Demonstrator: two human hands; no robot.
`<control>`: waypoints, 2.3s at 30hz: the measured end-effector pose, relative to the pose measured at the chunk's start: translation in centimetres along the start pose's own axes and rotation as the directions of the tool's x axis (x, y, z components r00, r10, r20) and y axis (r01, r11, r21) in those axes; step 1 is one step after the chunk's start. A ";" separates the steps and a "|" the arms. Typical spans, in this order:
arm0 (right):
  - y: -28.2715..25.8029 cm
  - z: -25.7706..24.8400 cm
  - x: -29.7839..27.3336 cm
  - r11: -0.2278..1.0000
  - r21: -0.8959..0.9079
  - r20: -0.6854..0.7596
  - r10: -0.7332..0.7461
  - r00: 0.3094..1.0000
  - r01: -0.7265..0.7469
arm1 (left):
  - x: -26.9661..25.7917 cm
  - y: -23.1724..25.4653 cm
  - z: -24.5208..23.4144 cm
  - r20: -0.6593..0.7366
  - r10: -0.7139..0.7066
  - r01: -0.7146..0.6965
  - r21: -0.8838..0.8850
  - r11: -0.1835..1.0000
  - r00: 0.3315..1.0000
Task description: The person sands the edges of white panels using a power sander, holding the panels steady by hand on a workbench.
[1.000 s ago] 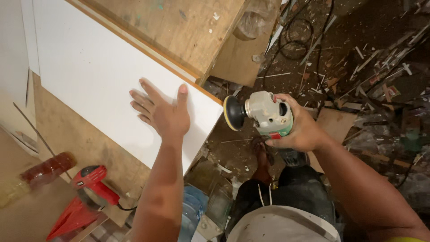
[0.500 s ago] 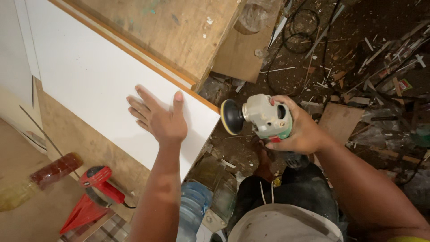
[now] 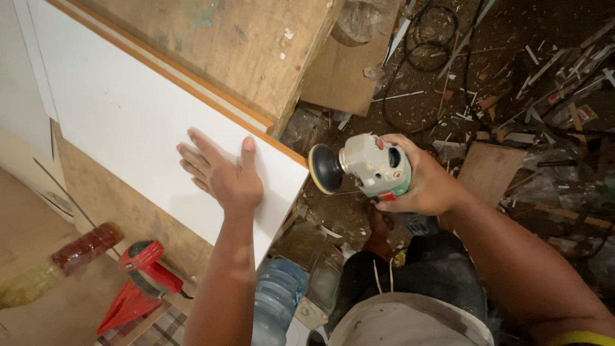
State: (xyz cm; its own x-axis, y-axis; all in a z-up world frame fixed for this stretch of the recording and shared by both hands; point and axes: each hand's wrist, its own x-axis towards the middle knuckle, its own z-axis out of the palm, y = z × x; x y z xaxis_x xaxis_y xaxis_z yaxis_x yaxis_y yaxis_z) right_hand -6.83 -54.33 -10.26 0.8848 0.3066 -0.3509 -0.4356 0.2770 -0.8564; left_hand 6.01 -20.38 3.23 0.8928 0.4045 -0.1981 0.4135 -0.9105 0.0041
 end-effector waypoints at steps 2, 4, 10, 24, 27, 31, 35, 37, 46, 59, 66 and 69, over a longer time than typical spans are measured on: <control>0.8 -0.5 0.4 1.000 -0.009 -0.011 -0.001 1.000 0.001 | 0.2 0.0 0.0 -0.004 0.005 -0.005 0.006 1.000 1.000; 1.5 -0.8 0.4 1.000 -0.017 -0.017 0.004 1.000 -0.004 | 0.0 -0.1 0.0 -0.006 0.002 -0.002 0.015 1.000 1.000; 1.4 -0.2 0.0 1.000 -0.003 -0.021 0.009 1.000 -0.009 | -0.1 -0.5 0.1 -0.018 0.020 -0.020 -0.010 1.000 1.000; 1.1 0.0 0.4 1.000 -0.025 -0.031 0.008 0.999 -0.008 | -0.1 0.0 -0.1 -0.027 0.030 -0.030 -0.005 1.000 0.999; -1.6 1.0 -0.2 1.000 -0.004 -0.025 0.015 1.000 -0.015 | -0.1 -0.2 0.0 -0.033 0.036 -0.037 -0.024 0.999 0.999; 0.4 0.4 0.5 0.998 -0.061 -0.043 0.011 0.999 -0.013 | 0.1 -0.5 0.3 -0.033 0.032 -0.032 -0.005 0.999 0.999; 2.5 0.0 1.0 0.997 -0.068 -0.061 -0.025 0.998 0.021 | 0.4 -0.7 0.6 -0.037 0.031 -0.031 0.010 0.999 0.999; 3.1 -0.2 0.9 0.999 -0.038 -0.067 -0.027 0.997 0.024 | 0.5 -0.8 0.6 -0.039 0.034 -0.034 0.012 0.999 0.999; -0.7 0.5 0.3 1.000 -0.006 -0.050 -0.019 0.999 0.019 | 0.3 -0.4 0.3 -0.022 0.020 -0.020 -0.011 1.000 1.000; -0.1 -0.1 0.7 0.998 -0.063 -0.065 -0.030 0.997 0.026 | 0.2 0.1 0.1 -0.005 -0.006 0.006 -0.003 1.000 1.000; -1.3 0.4 0.3 0.998 -0.055 -0.038 -0.002 0.999 0.000 | 0.1 0.3 -0.1 0.002 -0.009 0.009 0.000 1.000 1.000; 1.2 -0.9 0.7 0.996 -0.065 -0.076 -0.063 0.995 0.059 | 0.2 0.2 0.4 -0.007 -0.004 0.004 -0.006 1.000 1.000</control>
State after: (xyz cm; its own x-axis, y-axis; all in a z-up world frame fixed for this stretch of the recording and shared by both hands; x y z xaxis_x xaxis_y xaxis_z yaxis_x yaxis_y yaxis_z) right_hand -6.59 -54.61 -11.82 0.9206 0.2184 -0.3236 -0.3715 0.2351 -0.8982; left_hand 6.25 -20.51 2.83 0.8923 0.4090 -0.1910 0.4182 -0.9083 0.0088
